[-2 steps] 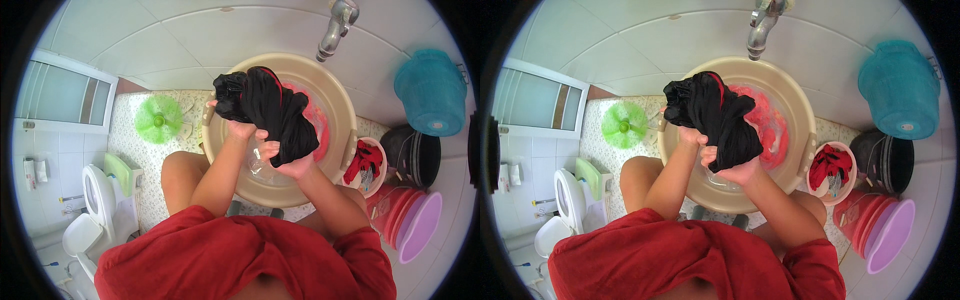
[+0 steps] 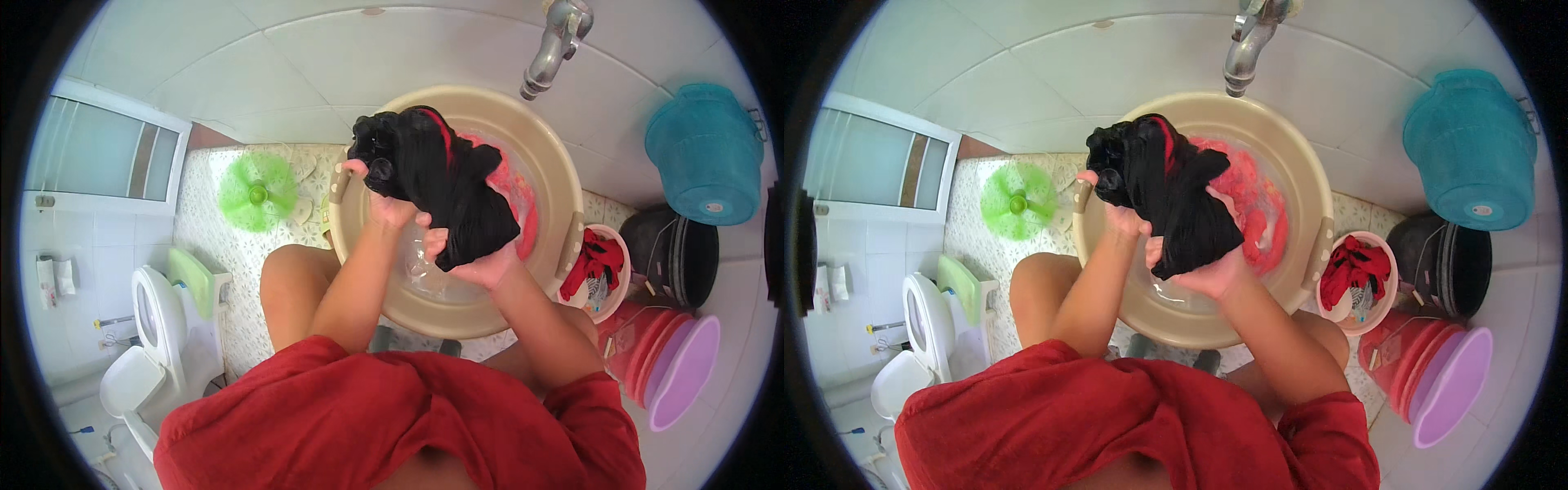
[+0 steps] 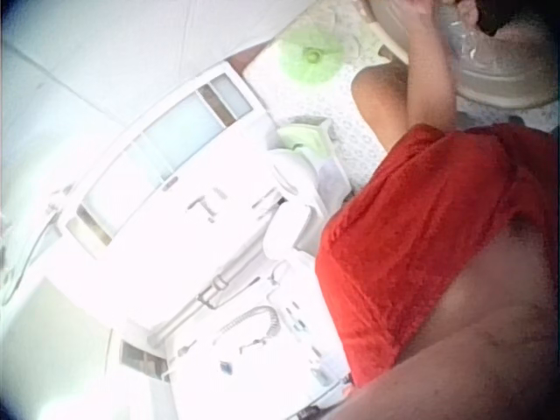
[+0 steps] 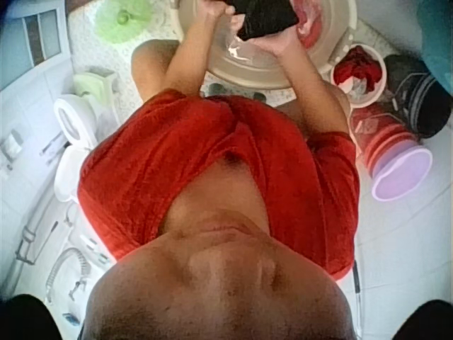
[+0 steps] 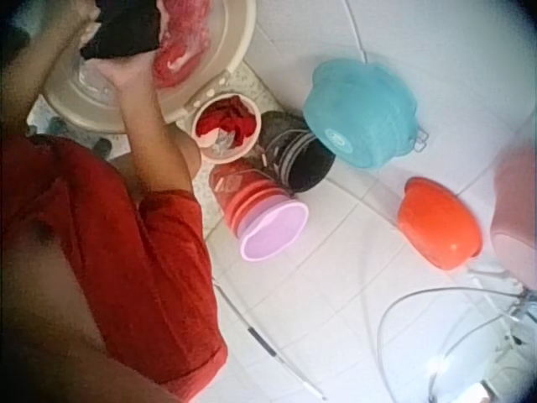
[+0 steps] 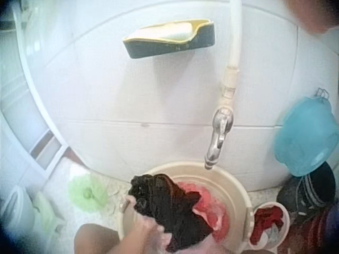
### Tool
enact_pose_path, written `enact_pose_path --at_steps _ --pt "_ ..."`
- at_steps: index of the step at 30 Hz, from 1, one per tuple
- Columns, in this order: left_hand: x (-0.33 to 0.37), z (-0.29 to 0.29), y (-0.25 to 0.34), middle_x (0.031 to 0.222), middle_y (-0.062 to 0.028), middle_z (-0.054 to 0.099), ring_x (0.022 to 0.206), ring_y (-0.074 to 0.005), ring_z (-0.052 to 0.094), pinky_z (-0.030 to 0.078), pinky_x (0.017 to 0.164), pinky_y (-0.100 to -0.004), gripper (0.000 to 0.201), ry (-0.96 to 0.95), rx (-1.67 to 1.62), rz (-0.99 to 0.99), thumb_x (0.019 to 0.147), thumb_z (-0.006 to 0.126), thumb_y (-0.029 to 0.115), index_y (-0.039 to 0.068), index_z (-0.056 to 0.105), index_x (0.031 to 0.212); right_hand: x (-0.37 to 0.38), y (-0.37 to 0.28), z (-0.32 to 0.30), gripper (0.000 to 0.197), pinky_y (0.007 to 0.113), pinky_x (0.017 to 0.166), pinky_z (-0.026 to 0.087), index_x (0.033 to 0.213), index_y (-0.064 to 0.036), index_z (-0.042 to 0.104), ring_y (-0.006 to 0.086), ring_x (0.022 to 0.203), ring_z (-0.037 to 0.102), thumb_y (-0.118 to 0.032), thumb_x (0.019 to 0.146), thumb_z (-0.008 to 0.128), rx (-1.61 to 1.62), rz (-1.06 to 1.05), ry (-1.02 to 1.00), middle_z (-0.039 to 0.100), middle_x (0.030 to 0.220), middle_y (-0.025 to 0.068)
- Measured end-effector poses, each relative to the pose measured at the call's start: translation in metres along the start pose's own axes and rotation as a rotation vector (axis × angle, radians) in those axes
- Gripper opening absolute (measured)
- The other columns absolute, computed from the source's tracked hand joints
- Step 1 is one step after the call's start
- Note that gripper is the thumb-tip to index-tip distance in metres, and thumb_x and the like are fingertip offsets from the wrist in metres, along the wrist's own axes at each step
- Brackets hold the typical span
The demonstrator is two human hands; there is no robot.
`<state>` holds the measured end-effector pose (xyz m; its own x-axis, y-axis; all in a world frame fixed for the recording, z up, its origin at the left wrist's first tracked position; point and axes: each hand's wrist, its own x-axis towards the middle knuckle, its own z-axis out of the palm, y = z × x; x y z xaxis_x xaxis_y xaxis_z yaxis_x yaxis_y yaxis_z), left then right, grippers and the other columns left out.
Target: The person hand-washes laundry by scrubbing clothes in a basin of soapy water, wringing out a black garment, placing it into a small basket, and applying soap to a pink garment to wash it.
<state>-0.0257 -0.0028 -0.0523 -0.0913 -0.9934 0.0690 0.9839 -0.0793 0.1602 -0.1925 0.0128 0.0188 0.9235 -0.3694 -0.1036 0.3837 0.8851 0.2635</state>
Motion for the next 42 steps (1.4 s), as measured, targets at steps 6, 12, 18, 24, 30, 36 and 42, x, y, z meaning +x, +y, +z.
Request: enact_pose_path --at_steps 6,12,18,24,30,36,42 --pt "0.001 0.009 0.018 0.135 -0.015 0.041 0.123 -0.0309 0.04 0.03 0.105 -0.0464 0.112 0.119 0.259 -0.099 0.049 0.055 0.08 0.008 0.038 0.134 -0.004 0.0 -0.005 0.078 0.034 0.073 0.041 0.118 -0.0085 0.049 0.0227 0.07 0.048 -0.074 0.076 0.04 0.098 0.056 0.157 0.053 0.095 0.0164" --pt "0.005 0.031 0.011 0.126 -0.0109 0.051 0.114 -0.0241 0.05 0.038 0.1 -0.0399 0.082 0.351 0.501 -0.206 0.072 0.055 0.066 0.007 0.045 0.127 -0.021 0.006 0.012 0.079 0.035 0.071 0.043 0.118 -0.0079 0.049 0.0237 0.069 0.05 -0.074 0.077 0.037 -0.001 -0.001 0.164 0.055 0.096 0.0178" --pt "0.019 0.031 0.017 0.111 -0.0073 0.06 0.102 -0.0186 0.057 0.044 0.091 -0.0319 0.042 0.351 0.765 -0.306 0.084 0.06 0.032 0.004 0.055 0.114 -0.015 -0.011 -0.015 0.064 0.031 0.059 0.045 0.117 -0.0064 0.048 0.0216 0.067 0.053 -0.059 0.081 0.048 -0.239 -0.078 0.275 0.055 0.092 0.0158" --pt "0.026 0.016 0.025 0.109 -0.0046 0.06 0.099 -0.0162 0.058 0.044 0.089 -0.0304 0.042 0.264 1.021 -0.443 0.08 0.063 0.031 0.002 0.059 0.111 -0.004 -0.008 -0.026 0.04 0.027 0.058 0.048 0.103 -0.0063 0.057 0.0162 0.065 0.058 -0.039 0.08 0.062 -0.46 -0.275 0.45 0.061 0.083 0.0064" --pt "0.039 0.037 0.032 0.107 -0.0082 0.062 0.096 -0.0158 0.058 0.045 0.085 -0.0301 0.042 0.194 1.718 -0.677 0.085 0.056 0.03 0.003 0.055 0.117 0.002 -0.004 -0.048 0.04 0.027 0.066 0.049 0.099 -0.0008 0.06 0.0132 0.073 0.06 -0.031 0.074 0.071 -0.898 -0.503 0.603 0.062 0.087 0.0057" --pt "0.021 0.022 0.017 0.103 -0.0251 0.06 0.095 -0.0372 0.059 0.046 0.086 -0.0376 0.07 0.217 2.282 -0.391 0.066 0.065 0.053 -0.002 0.058 0.109 0.005 0.003 -0.057 0.059 0.031 0.077 0.046 0.105 0.0106 0.053 0.0183 0.083 0.058 -0.037 0.074 0.07 -1.417 -0.525 0.713 0.061 0.094 0.0132" --pt "0.006 0.008 0.013 0.1 -0.0247 0.061 0.096 -0.039 0.058 0.045 0.086 -0.0393 0.068 0.362 2.388 -0.542 0.068 0.06 0.056 0.001 0.06 0.107 0.007 -0.015 -0.094 0.073 0.032 0.077 0.046 0.116 0.005 0.048 0.0213 0.084 0.06 -0.049 0.072 0.068 -1.443 -0.372 0.769 0.061 0.097 0.0135"
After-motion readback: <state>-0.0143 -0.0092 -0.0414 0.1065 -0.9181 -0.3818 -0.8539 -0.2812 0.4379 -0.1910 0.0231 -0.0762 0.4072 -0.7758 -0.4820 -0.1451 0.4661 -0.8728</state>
